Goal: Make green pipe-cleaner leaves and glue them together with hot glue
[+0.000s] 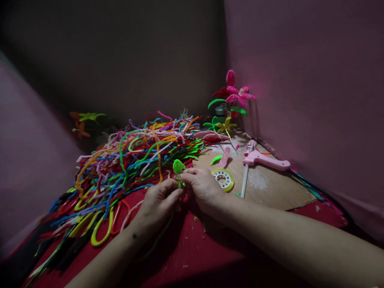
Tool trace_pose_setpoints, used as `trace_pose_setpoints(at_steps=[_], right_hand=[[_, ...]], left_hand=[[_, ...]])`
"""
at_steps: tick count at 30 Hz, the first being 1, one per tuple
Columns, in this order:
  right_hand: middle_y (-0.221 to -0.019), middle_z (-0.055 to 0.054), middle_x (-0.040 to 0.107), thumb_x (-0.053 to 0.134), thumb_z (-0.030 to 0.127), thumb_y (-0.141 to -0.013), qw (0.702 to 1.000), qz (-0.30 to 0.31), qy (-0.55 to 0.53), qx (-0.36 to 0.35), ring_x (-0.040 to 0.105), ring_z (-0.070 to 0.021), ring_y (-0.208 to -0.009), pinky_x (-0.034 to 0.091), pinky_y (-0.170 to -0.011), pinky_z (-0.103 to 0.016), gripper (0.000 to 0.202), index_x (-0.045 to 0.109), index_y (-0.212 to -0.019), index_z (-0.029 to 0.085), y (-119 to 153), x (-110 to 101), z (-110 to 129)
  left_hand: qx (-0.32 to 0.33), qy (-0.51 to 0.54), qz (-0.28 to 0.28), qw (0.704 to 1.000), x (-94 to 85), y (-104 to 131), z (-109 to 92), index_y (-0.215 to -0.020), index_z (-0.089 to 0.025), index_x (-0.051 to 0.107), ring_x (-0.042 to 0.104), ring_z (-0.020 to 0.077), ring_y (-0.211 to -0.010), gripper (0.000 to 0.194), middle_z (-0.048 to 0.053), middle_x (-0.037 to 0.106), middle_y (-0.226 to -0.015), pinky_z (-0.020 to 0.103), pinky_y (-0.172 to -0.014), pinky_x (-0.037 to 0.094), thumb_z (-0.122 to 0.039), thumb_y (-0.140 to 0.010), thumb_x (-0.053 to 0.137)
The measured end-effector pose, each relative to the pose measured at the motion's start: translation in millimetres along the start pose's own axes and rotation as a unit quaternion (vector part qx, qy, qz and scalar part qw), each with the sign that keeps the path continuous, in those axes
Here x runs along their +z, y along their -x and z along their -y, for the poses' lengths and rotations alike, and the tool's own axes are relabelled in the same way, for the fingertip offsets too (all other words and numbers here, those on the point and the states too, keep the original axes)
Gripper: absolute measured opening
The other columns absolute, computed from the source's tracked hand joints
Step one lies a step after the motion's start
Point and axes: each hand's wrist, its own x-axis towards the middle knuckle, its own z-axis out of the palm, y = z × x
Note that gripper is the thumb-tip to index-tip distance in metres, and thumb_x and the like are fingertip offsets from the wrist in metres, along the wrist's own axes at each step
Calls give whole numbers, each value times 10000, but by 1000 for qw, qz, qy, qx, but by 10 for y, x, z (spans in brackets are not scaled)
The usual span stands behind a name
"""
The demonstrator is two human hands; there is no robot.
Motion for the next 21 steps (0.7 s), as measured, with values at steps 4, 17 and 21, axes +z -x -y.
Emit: trace_pose_setpoints(at_steps=[4, 17, 21], right_hand=[[-446, 43, 472, 656, 226, -615, 1000, 9, 8, 3, 403, -50, -388, 281, -391, -190, 181, 519, -547, 131, -34, -42, -16], [-361, 68, 394, 618, 246, -648, 991, 69, 104, 44, 300, -47, -329, 179, -365, -213, 218, 484, -505, 152, 23, -2, 14], [-342, 59, 391, 615, 233, -638, 983, 121, 120, 61, 304, -48, -319, 179, -363, -216, 250, 461, -460, 148, 37, -19, 47]], left_hand=[[31, -41, 7, 999, -13, 11, 37, -614, -169, 525, 444, 86, -441, 159, -27, 510, -485, 199, -440, 327, -262, -743, 528], [-50, 215, -10, 975, -295, -62, -71, -964, -164, 594, 393, 32, -437, 340, -38, 539, -641, 166, -405, 295, -304, -663, 668], [-60, 268, 68, 959, -320, -57, -33, -952, -167, 599, 343, 26, -398, 326, -51, 484, -575, 169, -389, 264, -284, -658, 678]])
